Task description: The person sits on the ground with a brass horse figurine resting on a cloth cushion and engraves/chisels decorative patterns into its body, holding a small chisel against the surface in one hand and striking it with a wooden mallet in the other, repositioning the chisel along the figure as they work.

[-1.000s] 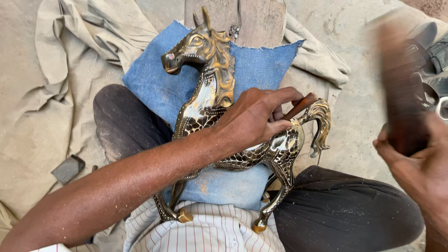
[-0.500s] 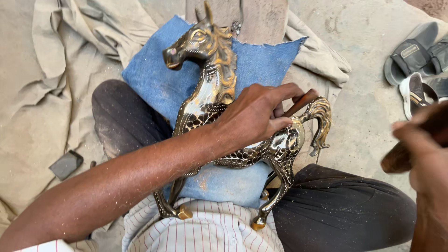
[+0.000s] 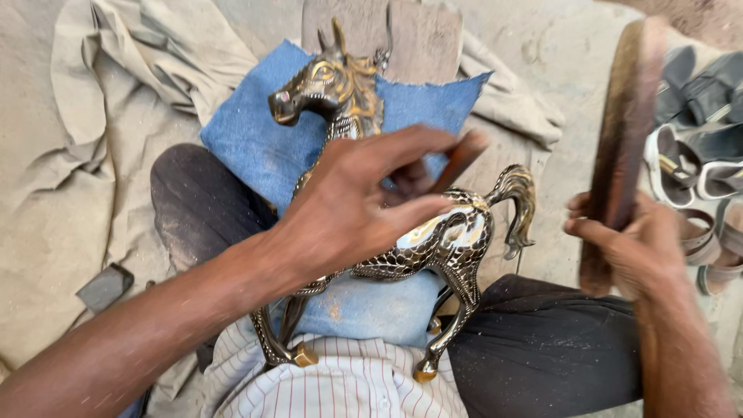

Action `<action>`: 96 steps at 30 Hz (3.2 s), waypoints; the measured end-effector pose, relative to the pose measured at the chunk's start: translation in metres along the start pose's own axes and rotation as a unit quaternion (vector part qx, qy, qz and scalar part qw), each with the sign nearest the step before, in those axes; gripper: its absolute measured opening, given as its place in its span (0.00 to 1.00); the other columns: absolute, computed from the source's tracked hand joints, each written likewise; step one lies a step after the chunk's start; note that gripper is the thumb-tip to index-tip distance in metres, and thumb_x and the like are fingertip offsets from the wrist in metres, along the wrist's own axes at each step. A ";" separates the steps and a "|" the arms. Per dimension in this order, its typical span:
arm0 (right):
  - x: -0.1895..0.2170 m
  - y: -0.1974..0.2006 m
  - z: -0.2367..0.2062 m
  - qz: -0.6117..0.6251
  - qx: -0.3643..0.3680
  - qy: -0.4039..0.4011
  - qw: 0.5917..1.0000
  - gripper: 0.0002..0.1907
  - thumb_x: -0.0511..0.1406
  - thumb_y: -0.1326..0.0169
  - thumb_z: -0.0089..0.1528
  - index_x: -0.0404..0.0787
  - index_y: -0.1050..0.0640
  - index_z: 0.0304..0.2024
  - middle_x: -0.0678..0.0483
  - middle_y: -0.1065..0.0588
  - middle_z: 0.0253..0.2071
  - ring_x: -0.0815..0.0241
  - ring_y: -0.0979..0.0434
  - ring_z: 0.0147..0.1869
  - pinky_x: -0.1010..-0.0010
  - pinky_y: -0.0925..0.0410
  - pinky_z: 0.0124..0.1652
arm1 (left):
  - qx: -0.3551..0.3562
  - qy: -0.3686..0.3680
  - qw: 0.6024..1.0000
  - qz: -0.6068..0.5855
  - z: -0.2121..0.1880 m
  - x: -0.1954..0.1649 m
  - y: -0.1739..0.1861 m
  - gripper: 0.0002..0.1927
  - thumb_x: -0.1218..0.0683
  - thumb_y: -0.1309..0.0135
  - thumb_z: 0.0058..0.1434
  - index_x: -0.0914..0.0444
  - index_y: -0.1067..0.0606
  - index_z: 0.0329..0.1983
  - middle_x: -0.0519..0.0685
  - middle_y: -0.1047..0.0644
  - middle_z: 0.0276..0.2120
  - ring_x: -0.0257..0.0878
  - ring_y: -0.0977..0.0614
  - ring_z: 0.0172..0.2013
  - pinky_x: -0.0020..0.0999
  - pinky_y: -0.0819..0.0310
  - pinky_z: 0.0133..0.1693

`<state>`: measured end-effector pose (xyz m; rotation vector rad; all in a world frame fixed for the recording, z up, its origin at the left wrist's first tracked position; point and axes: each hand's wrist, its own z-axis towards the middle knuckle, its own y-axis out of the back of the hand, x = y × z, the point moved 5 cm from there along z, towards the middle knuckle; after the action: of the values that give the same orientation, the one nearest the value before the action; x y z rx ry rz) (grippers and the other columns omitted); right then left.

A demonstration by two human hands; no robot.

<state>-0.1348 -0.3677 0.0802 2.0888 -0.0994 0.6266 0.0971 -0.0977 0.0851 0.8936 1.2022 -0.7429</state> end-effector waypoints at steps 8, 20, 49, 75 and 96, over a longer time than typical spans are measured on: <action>-0.028 -0.051 0.031 0.194 0.087 -0.021 0.977 0.29 0.23 0.40 0.52 0.34 0.29 0.55 0.44 0.20 0.44 0.55 0.17 0.42 0.58 0.22 0.45 | -0.046 -0.008 0.998 0.036 -0.092 -0.001 0.037 0.22 0.58 0.32 0.51 0.67 0.22 0.49 0.50 0.13 0.42 0.36 0.11 0.39 0.29 0.12 0.39; 0.032 -0.032 -0.004 0.019 -0.070 0.206 0.976 0.16 0.31 0.33 0.56 0.32 0.23 0.44 0.51 0.27 0.30 0.62 0.28 0.31 0.68 0.32 0.31 | -0.403 0.061 0.899 -0.163 -0.183 0.099 0.037 0.16 0.66 0.39 0.60 0.74 0.28 0.50 0.60 0.19 0.29 0.39 0.16 0.29 0.28 0.20 0.35; 0.014 -0.017 -0.057 -0.185 -0.199 0.257 0.928 0.27 0.47 0.30 0.51 0.39 0.22 0.43 0.48 0.20 0.27 0.54 0.19 0.28 0.61 0.28 0.29 | -0.286 0.106 0.947 -0.098 -0.142 0.085 0.080 0.17 0.63 0.37 0.58 0.71 0.24 0.51 0.52 0.18 0.38 0.33 0.17 0.38 0.26 0.20 0.42; 0.031 -0.044 -0.055 0.330 0.038 0.192 0.923 0.19 0.30 0.36 0.63 0.35 0.29 0.54 0.49 0.25 0.39 0.58 0.22 0.42 0.68 0.26 0.41 | -0.001 0.075 0.997 -0.014 -0.050 0.007 0.009 0.19 0.57 0.33 0.59 0.61 0.19 0.54 0.47 0.18 0.35 0.30 0.17 0.34 0.26 0.17 0.38; -0.007 -0.019 -0.024 0.012 0.056 0.189 0.980 0.26 0.27 0.34 0.53 0.37 0.28 0.53 0.45 0.22 0.36 0.57 0.19 0.37 0.66 0.24 0.38 | -0.031 0.082 0.996 0.026 -0.040 0.024 -0.002 0.29 0.56 0.36 0.60 0.59 0.29 0.65 0.49 0.17 0.32 0.35 0.13 0.31 0.31 0.15 0.33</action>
<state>-0.1450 -0.3382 0.0729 2.0391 0.1316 1.0532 0.0824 -0.0636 0.0567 0.9449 1.3353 -0.5956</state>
